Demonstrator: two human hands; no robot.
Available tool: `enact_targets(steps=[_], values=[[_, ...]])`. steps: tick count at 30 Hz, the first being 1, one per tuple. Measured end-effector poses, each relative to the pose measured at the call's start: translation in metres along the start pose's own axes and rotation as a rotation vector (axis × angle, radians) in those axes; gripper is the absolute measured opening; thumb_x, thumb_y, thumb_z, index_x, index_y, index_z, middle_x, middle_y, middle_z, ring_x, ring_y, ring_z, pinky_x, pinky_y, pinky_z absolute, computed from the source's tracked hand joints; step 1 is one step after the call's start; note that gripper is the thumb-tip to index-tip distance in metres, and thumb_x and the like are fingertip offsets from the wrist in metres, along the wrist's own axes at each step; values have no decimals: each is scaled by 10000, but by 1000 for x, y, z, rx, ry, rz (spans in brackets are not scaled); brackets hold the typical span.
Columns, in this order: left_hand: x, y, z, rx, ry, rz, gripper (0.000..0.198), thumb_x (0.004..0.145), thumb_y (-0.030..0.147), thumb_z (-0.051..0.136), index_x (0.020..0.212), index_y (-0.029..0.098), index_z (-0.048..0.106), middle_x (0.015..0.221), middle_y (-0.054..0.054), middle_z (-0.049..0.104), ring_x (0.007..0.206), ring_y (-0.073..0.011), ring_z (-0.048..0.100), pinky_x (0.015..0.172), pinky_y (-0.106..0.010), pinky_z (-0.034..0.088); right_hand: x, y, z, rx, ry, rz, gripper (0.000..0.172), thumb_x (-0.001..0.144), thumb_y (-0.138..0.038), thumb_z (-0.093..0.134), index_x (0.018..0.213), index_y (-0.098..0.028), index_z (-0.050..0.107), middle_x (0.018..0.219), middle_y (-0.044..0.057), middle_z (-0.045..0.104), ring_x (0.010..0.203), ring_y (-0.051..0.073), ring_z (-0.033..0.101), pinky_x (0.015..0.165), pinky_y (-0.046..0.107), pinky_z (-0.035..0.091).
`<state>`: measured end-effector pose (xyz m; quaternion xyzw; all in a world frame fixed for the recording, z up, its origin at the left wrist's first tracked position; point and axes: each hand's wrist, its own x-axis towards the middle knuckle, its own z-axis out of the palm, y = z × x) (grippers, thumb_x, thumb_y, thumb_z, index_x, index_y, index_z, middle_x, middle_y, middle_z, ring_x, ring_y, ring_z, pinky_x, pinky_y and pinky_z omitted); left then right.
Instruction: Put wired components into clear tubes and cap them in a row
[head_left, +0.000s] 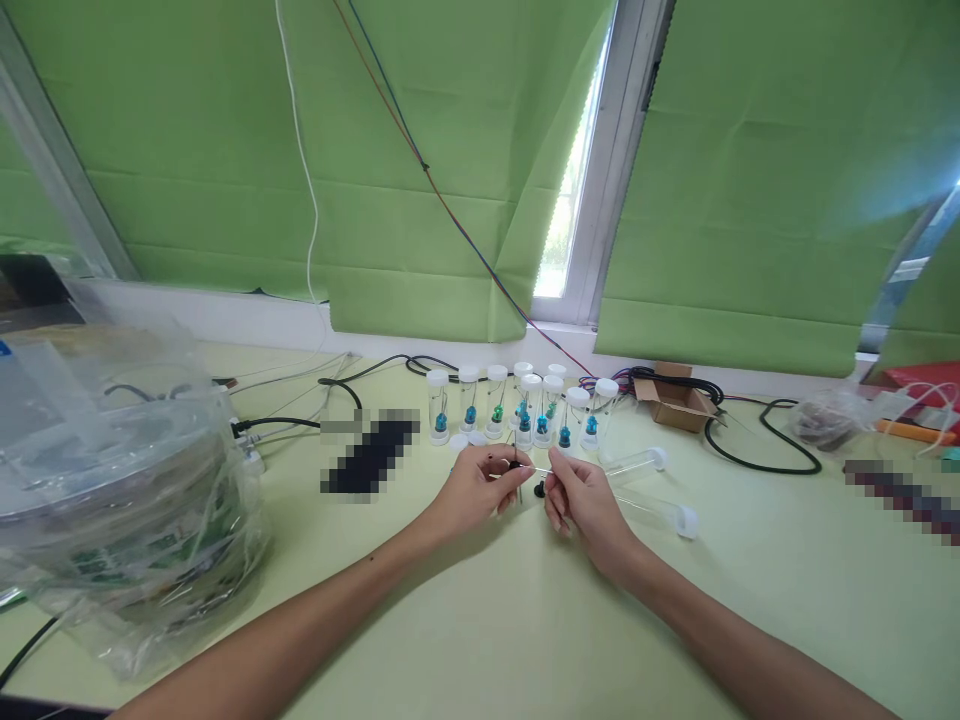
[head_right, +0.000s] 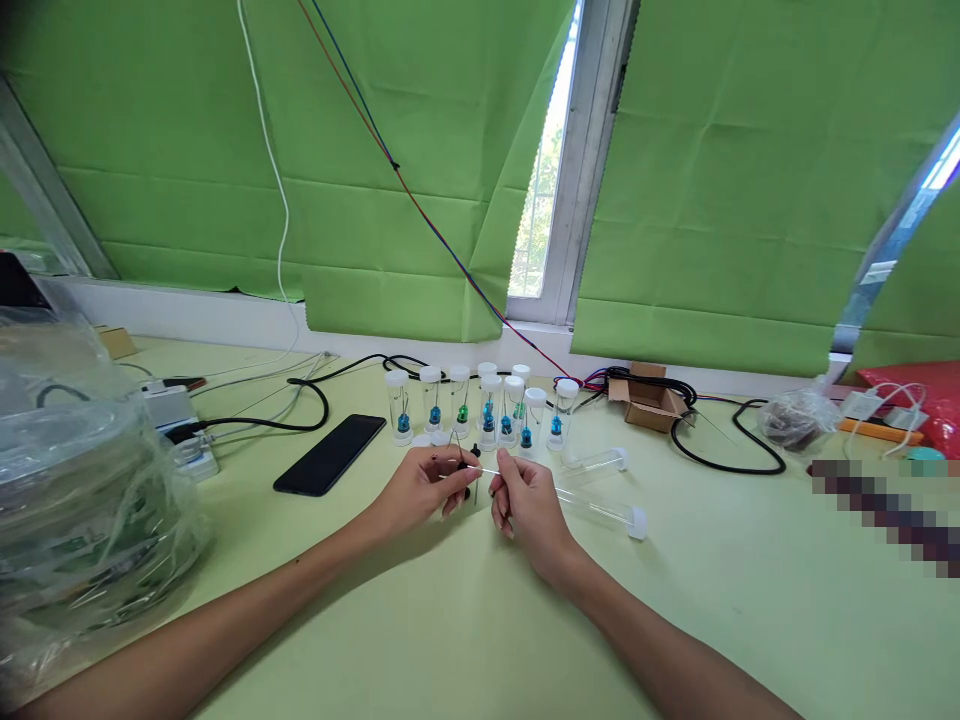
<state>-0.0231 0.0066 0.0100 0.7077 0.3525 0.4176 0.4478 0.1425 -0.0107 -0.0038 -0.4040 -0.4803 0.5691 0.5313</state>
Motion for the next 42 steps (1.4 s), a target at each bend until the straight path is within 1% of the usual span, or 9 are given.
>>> enact_targets(steps=[5,10,12,14,16,18,24,33,42], values=[[3,-2,-1,-64,24,-44,283,837,430,635,874,151,670,539,17,539,455,-89,457,471,-224,380,1,-2,-2,-185,3,-176,420,868,-589,545,736,-191,523,555,-46,509,374,76,437,345,200,313],[4,0,-2,-131,47,-75,277,814,427,669,854,153,659,552,19,557,444,-85,464,468,-225,390,3,-4,-13,-564,22,-475,249,945,-428,511,884,-199,588,694,-7,582,546,111,504,513,233,400],[3,1,-2,-153,40,-80,280,815,429,669,849,151,654,549,20,558,440,-86,463,459,-224,388,6,-4,-20,-746,44,-638,190,954,-356,516,899,-199,606,715,2,599,588,123,499,574,249,398],[3,2,-2,-170,25,-88,282,818,429,666,844,149,649,538,21,559,430,-83,458,450,-222,382,9,-4,-26,-869,6,-805,181,968,-306,497,878,-196,608,763,19,608,628,130,508,609,255,390],[2,3,-1,-178,14,-98,276,818,422,669,844,149,646,528,25,562,416,-76,452,444,-216,374,13,-4,-31,-945,-27,-912,201,985,-279,466,865,-194,604,768,27,595,649,134,509,618,255,381],[2,2,-1,-180,9,-101,264,816,412,674,845,152,645,525,28,566,408,-70,449,441,-210,371,15,-4,-33,-1001,-45,-964,219,995,-265,448,852,-193,597,748,25,579,643,133,501,610,251,369],[1,1,-1,-142,-2,-75,258,823,411,665,858,156,645,524,33,557,413,-74,460,431,-207,373,15,-2,-35,-1047,-47,-982,243,998,-243,440,777,-200,531,674,-4,530,578,118,443,566,244,321],[0,0,-1,-128,-12,-70,258,831,414,652,862,158,654,530,35,536,434,-77,450,418,-198,373,12,0,-30,-987,-60,-906,322,987,-229,417,675,-220,340,601,-40,403,536,116,339,536,251,274],[1,-1,-1,-117,-18,-56,306,817,451,654,854,148,650,540,23,523,453,-89,455,415,-207,376,7,-3,-25,-985,-46,-824,353,979,-244,394,639,-223,304,567,-41,372,523,118,307,520,268,253]])
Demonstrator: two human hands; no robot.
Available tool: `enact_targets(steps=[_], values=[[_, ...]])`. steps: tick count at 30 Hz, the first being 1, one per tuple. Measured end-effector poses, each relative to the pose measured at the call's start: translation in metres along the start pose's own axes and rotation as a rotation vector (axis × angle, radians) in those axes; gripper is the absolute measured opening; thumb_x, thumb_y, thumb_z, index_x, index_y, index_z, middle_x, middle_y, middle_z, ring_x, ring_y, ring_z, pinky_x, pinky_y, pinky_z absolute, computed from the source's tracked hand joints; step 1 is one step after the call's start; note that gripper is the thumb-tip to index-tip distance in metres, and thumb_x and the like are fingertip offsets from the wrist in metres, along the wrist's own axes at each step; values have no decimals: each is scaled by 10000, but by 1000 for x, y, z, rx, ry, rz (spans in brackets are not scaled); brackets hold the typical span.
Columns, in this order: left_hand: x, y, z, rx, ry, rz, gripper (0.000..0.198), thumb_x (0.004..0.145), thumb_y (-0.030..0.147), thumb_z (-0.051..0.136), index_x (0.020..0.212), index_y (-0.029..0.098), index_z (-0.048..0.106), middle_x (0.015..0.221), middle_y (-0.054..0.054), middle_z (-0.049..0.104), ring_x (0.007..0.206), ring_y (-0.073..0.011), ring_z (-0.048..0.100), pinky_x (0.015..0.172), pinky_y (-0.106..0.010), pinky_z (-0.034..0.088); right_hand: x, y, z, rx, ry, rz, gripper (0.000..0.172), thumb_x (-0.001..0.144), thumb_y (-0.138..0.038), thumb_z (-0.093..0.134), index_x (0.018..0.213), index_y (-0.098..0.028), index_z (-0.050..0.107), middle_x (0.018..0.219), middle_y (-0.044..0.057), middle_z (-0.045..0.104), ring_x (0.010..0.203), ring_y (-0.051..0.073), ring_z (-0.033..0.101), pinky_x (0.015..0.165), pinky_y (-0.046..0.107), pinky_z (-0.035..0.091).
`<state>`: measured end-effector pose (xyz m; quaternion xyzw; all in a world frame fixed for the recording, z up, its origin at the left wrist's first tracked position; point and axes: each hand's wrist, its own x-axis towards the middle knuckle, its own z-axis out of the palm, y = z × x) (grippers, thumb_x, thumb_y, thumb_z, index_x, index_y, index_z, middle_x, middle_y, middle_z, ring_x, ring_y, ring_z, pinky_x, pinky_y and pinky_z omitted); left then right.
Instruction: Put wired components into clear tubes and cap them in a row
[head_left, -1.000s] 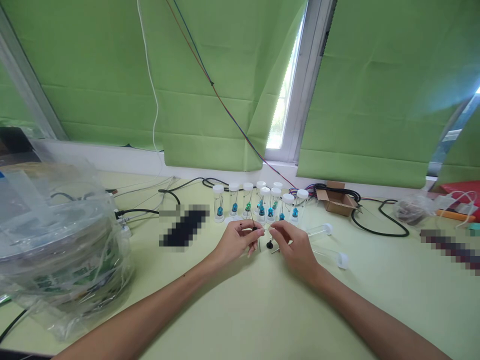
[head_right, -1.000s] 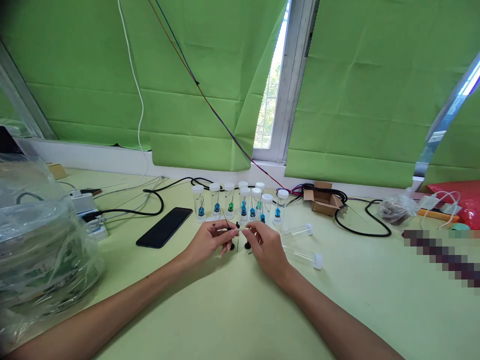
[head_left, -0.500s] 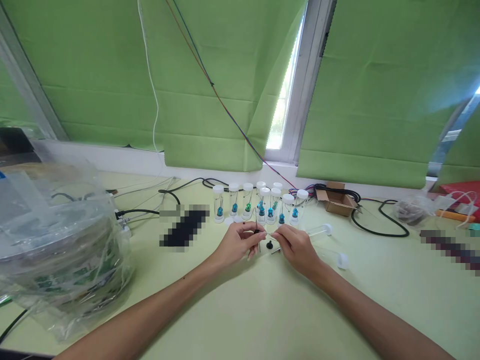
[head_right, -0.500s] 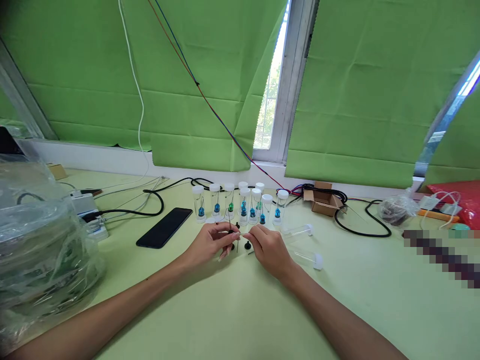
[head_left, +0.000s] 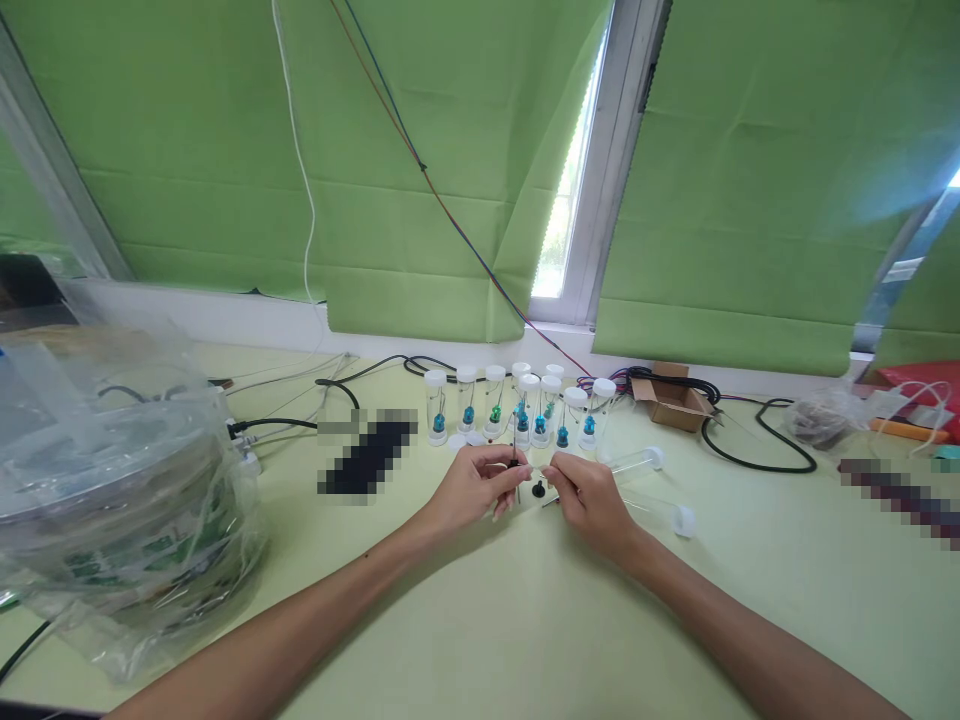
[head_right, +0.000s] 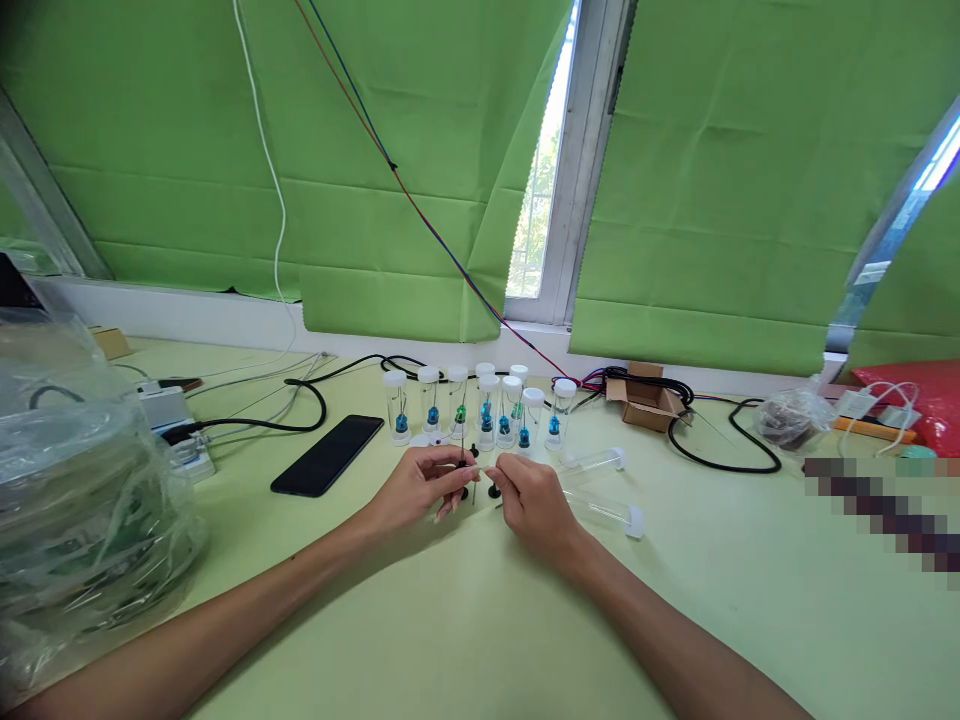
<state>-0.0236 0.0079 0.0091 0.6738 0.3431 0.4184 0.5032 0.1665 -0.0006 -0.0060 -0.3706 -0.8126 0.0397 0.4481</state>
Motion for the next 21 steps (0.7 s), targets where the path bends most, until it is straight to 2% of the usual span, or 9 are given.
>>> enact_targets(steps=[10,21], values=[[-1,3,2,23,12,30,297,831,442,633,826,146,657,553,20,507,472,-90,448,423,-210,371,0,0,1,21,-3,39,356,982,-266,382,639,-222,298,564,-47,345,522,119,289,517,264,253],[1,-1,2,1,-5,22,303,830,446,641,847,145,666,546,20,514,481,-98,474,435,-218,387,-1,6,3,-46,-3,-31,365,989,-273,392,629,-221,363,569,-30,428,516,121,357,526,269,280]])
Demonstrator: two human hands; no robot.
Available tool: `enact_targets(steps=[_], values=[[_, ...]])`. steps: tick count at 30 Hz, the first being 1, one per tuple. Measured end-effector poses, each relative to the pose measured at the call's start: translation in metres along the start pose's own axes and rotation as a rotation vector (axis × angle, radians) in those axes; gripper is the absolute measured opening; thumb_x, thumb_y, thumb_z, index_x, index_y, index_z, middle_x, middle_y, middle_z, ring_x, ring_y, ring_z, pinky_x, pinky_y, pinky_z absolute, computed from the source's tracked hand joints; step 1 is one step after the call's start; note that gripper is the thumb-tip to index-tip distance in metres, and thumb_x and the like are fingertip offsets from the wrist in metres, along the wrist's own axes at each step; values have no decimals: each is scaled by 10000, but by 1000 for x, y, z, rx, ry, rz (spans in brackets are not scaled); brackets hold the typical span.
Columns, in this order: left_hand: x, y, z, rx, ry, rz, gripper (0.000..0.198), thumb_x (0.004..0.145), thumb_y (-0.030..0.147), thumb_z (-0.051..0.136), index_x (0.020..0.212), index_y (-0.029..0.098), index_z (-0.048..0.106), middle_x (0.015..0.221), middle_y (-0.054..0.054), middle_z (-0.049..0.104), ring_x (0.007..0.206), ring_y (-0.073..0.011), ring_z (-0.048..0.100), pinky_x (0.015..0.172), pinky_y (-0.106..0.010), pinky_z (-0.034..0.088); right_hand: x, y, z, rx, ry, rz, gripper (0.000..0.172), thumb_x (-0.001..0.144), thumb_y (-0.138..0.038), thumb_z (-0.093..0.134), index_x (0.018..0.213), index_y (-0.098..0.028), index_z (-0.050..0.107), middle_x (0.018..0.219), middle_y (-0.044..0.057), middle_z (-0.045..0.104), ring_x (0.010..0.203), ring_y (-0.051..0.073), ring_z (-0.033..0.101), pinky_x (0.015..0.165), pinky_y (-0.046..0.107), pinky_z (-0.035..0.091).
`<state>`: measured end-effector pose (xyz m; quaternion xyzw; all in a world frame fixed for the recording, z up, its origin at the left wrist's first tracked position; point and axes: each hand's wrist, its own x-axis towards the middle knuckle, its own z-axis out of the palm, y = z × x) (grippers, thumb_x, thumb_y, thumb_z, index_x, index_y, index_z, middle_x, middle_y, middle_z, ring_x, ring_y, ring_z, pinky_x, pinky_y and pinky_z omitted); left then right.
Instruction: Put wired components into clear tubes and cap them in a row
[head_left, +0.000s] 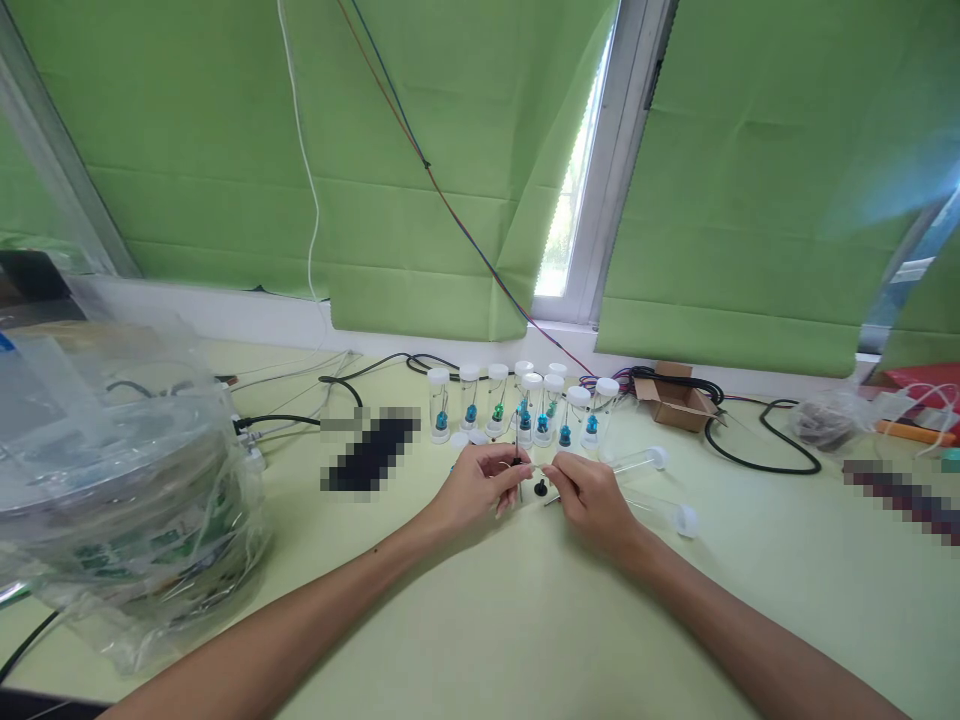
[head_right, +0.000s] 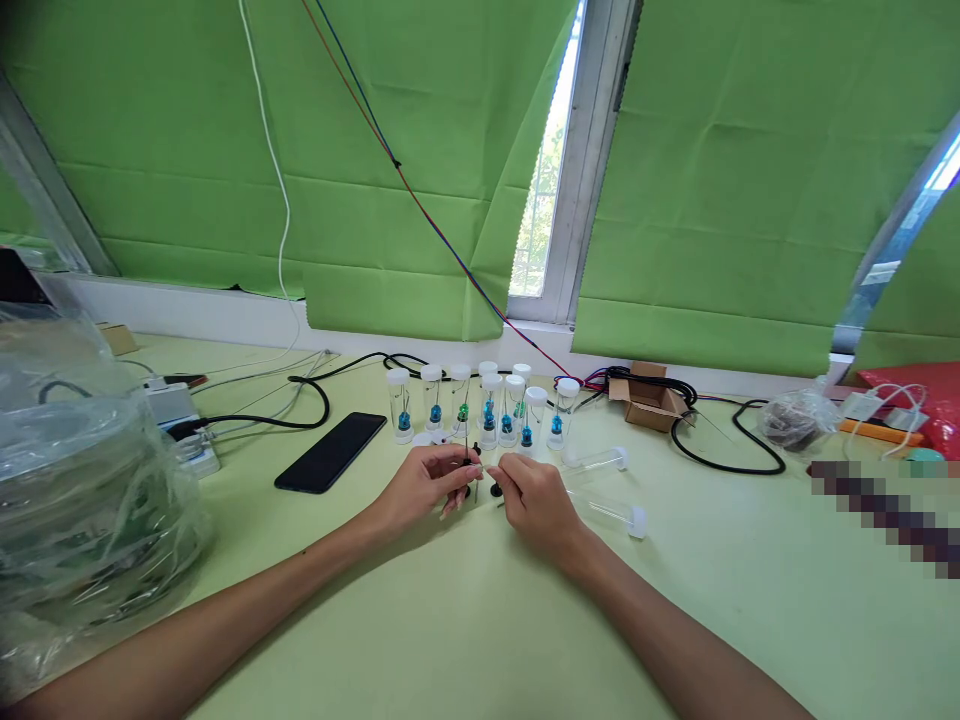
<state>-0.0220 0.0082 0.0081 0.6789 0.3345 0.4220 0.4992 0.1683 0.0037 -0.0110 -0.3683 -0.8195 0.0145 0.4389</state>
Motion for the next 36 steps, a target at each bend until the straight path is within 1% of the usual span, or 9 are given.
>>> enact_targets(steps=[10,17,19,22,24,26,29,32,36], values=[[4,-4,-2,-52,33,-37,356,784,448,695,934,127,666,559,5,566,465,-109,512,419,-229,413,2,2,-1,-6,-2,-22,342,998,-288,403,668,-213,454,617,-10,490,556,127,406,558,263,308],[6,-3,-6,-77,82,-53,349,785,457,683,899,130,647,806,-72,665,496,-99,538,415,-228,416,4,3,-3,-13,40,-13,314,998,-281,422,715,-203,534,649,0,514,579,130,429,572,263,327],[7,-4,-7,-50,131,-50,343,784,464,677,884,137,640,795,-64,662,500,-105,538,415,-228,409,4,3,-4,-48,57,-3,314,996,-285,429,726,-200,563,651,4,519,577,131,431,569,264,326],[7,-8,-8,41,194,-46,328,789,471,659,871,154,645,647,-14,616,481,-115,518,426,-229,390,4,3,-4,-124,50,15,322,994,-296,439,734,-195,600,652,7,523,573,131,441,567,265,323],[7,-10,-9,133,216,-39,314,802,470,638,870,164,655,545,19,553,460,-119,493,432,-230,374,5,5,-4,-171,31,32,329,992,-302,448,725,-194,608,661,12,532,580,132,456,568,265,323],[6,-10,-9,245,239,-12,298,813,460,620,867,171,673,537,20,550,459,-122,486,444,-235,370,4,8,-2,-204,3,53,332,987,-301,458,712,-193,608,676,18,542,591,136,473,570,264,327],[5,-10,-8,408,275,74,260,819,418,613,867,180,707,696,-24,652,527,-131,535,513,-250,408,4,13,0,-223,-57,78,307,976,-274,479,717,-189,620,711,27,561,627,145,509,588,261,349],[5,-10,-8,474,288,126,233,822,383,610,898,189,714,860,-50,697,603,-146,572,571,-260,432,4,17,2,-238,-131,84,276,962,-233,500,733,-181,645,740,35,576,676,160,541,622,266,376],[4,-9,-8,478,276,119,204,832,367,595,894,194,684,833,-34,691,602,-146,556,569,-259,421,4,18,4,-259,-220,84,256,942,-178,516,740,-165,673,732,41,586,687,169,547,632,274,387]])
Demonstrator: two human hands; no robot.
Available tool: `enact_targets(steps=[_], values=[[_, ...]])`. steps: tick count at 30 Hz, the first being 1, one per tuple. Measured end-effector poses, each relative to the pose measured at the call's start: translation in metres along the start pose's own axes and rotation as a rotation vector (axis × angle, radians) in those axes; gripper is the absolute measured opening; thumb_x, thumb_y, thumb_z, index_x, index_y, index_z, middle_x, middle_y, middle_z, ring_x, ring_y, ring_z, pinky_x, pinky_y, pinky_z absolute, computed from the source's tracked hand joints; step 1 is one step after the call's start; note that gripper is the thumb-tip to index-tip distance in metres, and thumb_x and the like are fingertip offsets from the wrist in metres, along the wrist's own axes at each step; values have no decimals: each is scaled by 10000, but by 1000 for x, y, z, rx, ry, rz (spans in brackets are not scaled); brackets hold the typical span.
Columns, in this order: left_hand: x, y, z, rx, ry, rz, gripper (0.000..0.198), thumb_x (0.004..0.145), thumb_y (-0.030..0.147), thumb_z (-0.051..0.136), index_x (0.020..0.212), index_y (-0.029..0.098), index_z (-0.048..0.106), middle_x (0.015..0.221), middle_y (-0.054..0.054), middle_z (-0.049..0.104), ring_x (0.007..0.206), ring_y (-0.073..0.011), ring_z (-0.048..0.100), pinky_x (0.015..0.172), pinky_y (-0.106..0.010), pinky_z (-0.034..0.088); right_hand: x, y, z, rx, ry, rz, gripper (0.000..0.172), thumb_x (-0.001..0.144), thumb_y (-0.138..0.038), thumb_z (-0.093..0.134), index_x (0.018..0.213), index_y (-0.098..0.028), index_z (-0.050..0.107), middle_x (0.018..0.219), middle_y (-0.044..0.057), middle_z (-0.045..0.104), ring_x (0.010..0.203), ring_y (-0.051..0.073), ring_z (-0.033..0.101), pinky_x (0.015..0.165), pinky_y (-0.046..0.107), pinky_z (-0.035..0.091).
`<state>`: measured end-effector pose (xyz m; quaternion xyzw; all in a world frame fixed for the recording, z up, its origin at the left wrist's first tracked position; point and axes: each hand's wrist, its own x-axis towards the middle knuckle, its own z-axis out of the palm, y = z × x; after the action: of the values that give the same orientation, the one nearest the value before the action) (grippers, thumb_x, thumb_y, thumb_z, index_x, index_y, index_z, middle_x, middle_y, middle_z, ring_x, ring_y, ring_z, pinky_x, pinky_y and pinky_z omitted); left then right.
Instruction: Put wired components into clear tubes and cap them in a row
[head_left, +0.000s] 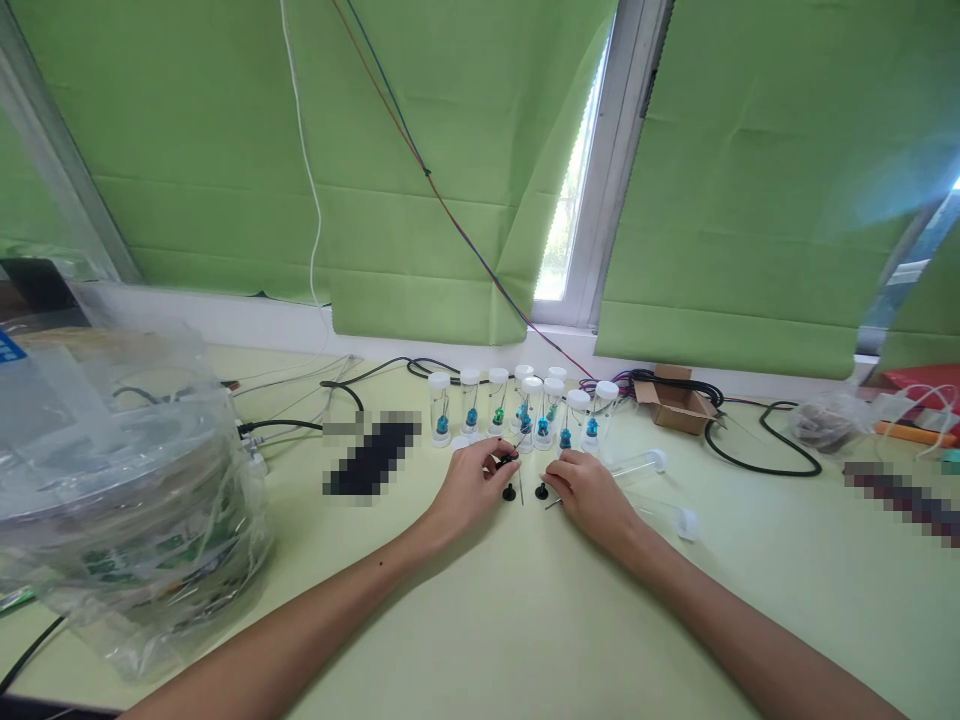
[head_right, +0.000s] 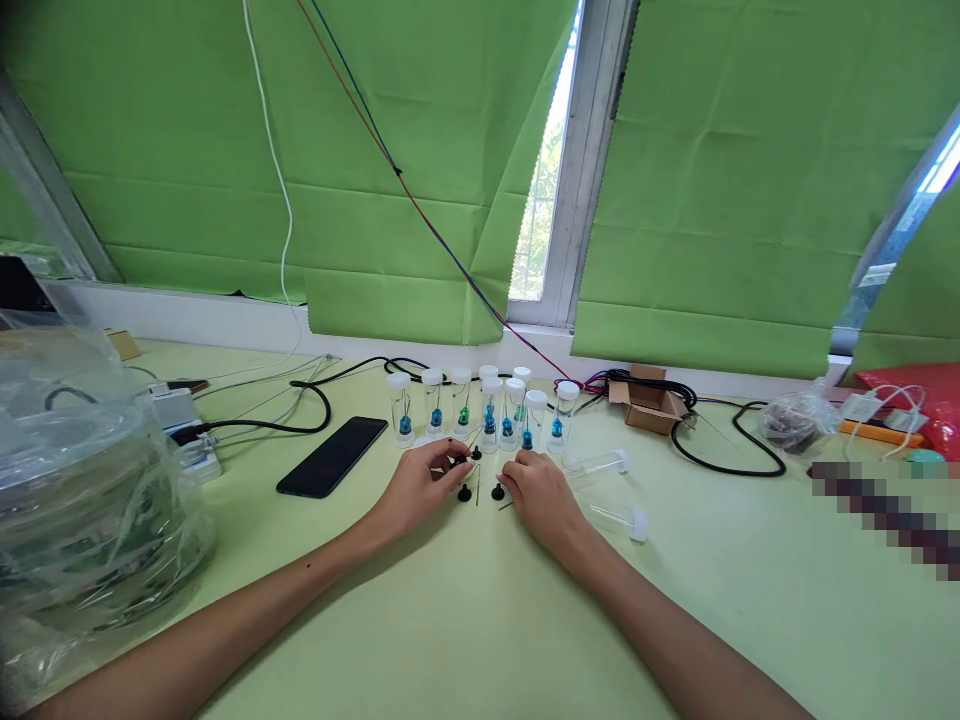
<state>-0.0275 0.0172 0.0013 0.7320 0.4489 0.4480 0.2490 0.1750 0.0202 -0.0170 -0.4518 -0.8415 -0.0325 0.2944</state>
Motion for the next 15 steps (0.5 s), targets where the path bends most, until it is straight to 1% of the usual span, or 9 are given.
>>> enact_targets(steps=[5,9,12,15], values=[[-1,2,-1,10,-12,7,187,843,364,586,862,193,659,787,-19,673,601,-141,543,560,-253,407,0,0,0,0,-63,-11,247,913,-105,518,756,-158,701,734,51,612,708,175,560,642,275,396],[-1,2,0,10,-13,20,203,859,363,569,862,191,676,812,-28,680,627,-146,568,579,-254,432,-1,-1,0,2,-80,-4,256,912,-101,510,762,-162,708,741,55,623,710,177,567,642,274,401],[0,1,1,27,1,22,209,868,352,560,896,188,687,890,-43,692,666,-154,595,605,-262,460,0,-2,-1,-10,-62,28,252,925,-130,501,779,-169,703,756,59,632,736,191,575,667,288,410],[-1,0,2,50,1,17,219,875,344,554,920,180,692,920,-51,697,691,-158,604,630,-273,478,0,-5,-3,34,8,67,250,948,-165,473,820,-169,688,789,67,647,759,202,584,703,304,427]])
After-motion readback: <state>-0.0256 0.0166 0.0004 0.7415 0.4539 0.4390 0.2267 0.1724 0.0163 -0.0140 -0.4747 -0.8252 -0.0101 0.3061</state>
